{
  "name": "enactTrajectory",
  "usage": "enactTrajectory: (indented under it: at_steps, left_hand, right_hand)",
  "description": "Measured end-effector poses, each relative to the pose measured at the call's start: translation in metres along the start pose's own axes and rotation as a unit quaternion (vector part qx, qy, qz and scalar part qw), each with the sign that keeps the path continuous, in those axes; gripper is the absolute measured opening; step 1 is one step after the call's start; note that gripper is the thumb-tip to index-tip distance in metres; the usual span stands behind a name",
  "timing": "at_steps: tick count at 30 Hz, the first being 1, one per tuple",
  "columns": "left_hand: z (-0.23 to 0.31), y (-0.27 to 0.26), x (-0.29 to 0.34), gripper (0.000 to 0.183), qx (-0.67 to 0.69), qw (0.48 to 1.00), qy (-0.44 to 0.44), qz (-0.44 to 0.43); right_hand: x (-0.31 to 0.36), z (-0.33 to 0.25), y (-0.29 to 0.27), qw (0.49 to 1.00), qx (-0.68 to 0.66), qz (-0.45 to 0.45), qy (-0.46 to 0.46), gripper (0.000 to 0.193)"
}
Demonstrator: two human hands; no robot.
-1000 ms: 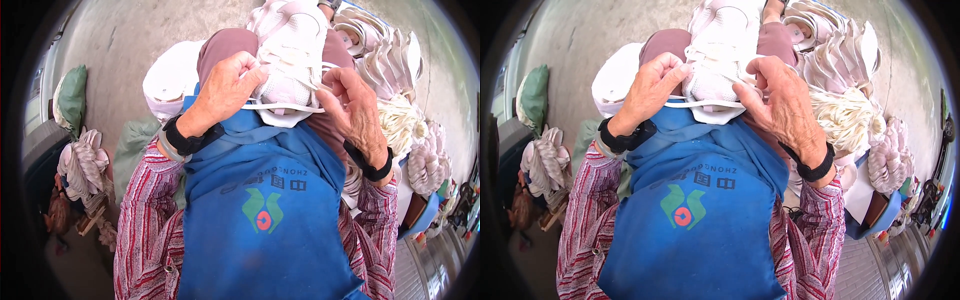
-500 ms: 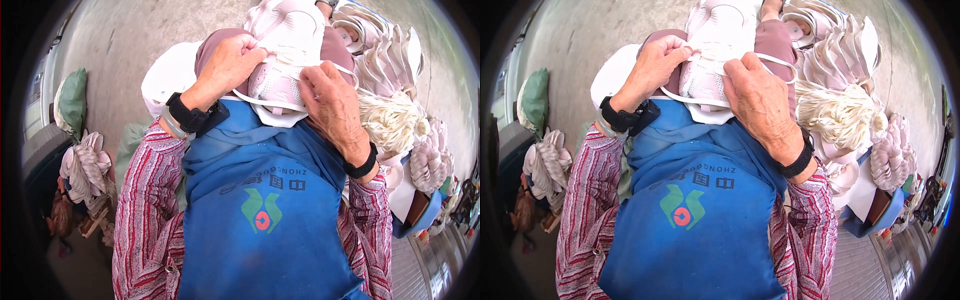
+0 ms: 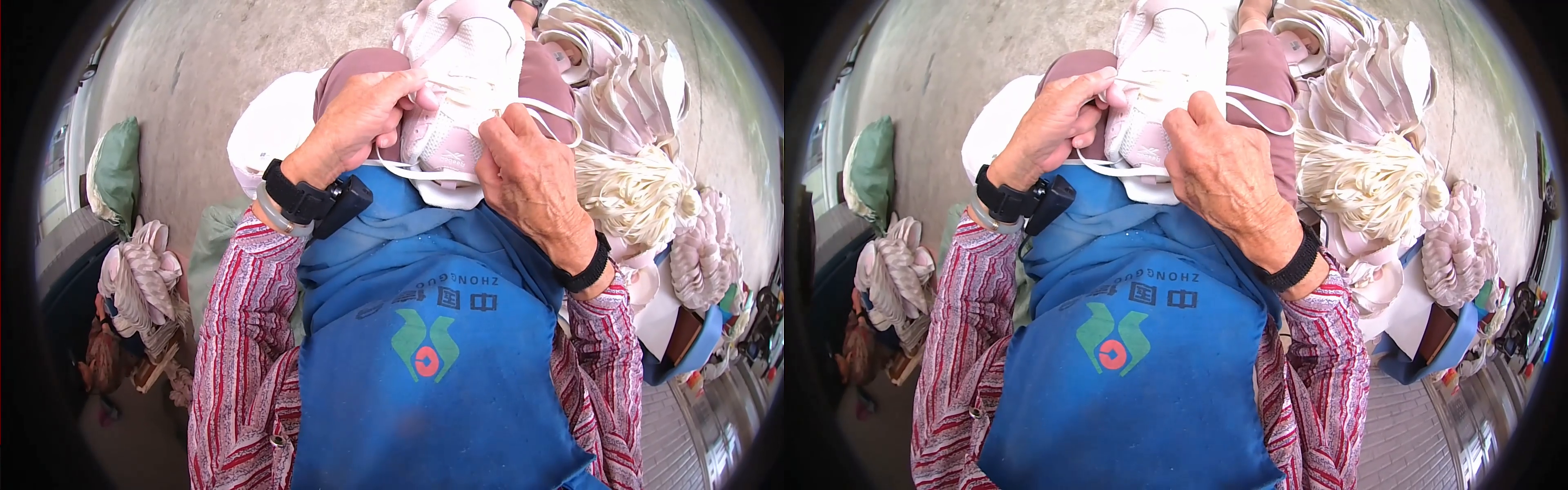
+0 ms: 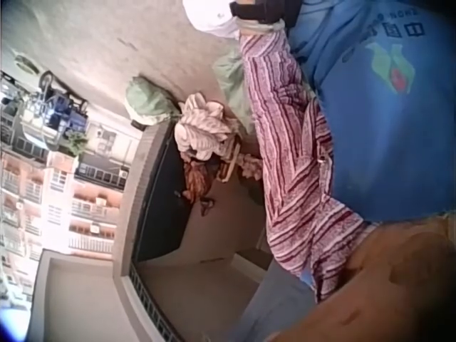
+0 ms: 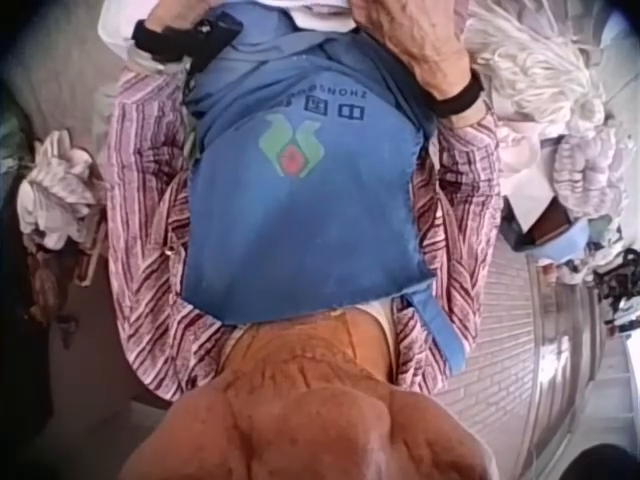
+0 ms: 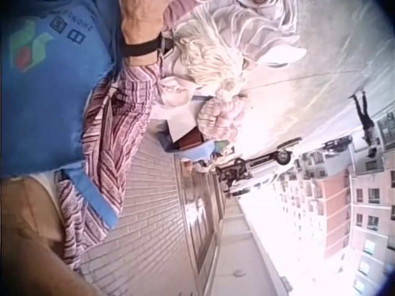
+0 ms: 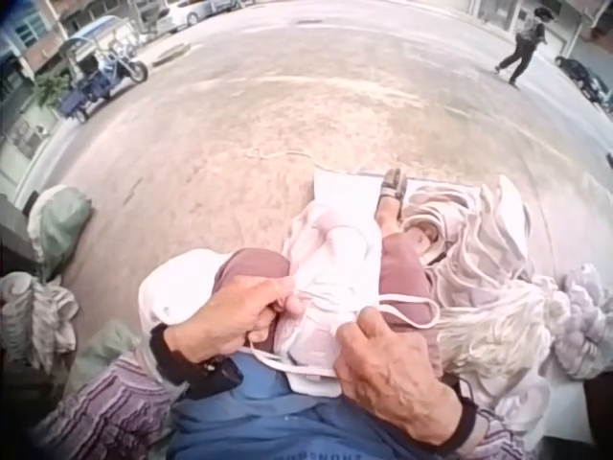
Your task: Lacing a new shoe as part of a manufacturing or assembly process.
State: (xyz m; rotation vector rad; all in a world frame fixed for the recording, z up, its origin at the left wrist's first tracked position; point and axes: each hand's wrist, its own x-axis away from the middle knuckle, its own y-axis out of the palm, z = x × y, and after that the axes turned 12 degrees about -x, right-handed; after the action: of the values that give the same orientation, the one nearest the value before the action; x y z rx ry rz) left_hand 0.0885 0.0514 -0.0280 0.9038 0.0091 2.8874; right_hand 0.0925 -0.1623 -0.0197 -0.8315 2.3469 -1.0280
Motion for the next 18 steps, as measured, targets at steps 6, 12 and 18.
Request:
enactTrajectory:
  at_steps: [6,12,18]
  left_hand:
    - [0.006,0.002,0.004,0.026,-0.134,0.988,0.056,0.055]
    - [-0.017,-0.003,-0.014,0.023,-0.288,0.915,0.225,0.171]
    - [-0.005,-0.002,-0.009,0.022,-0.306,0.933,0.139,0.125]
  right_hand:
    - [-0.002,0.002,0.000,0.999,-0.031,0.009,0.006,0.017]
    - [-0.001,0.004,0.004,0.999,-0.042,0.026,0.007,0.015]
    - [0.000,0.005,0.005,0.998,-0.048,0.028,0.015,0.015]
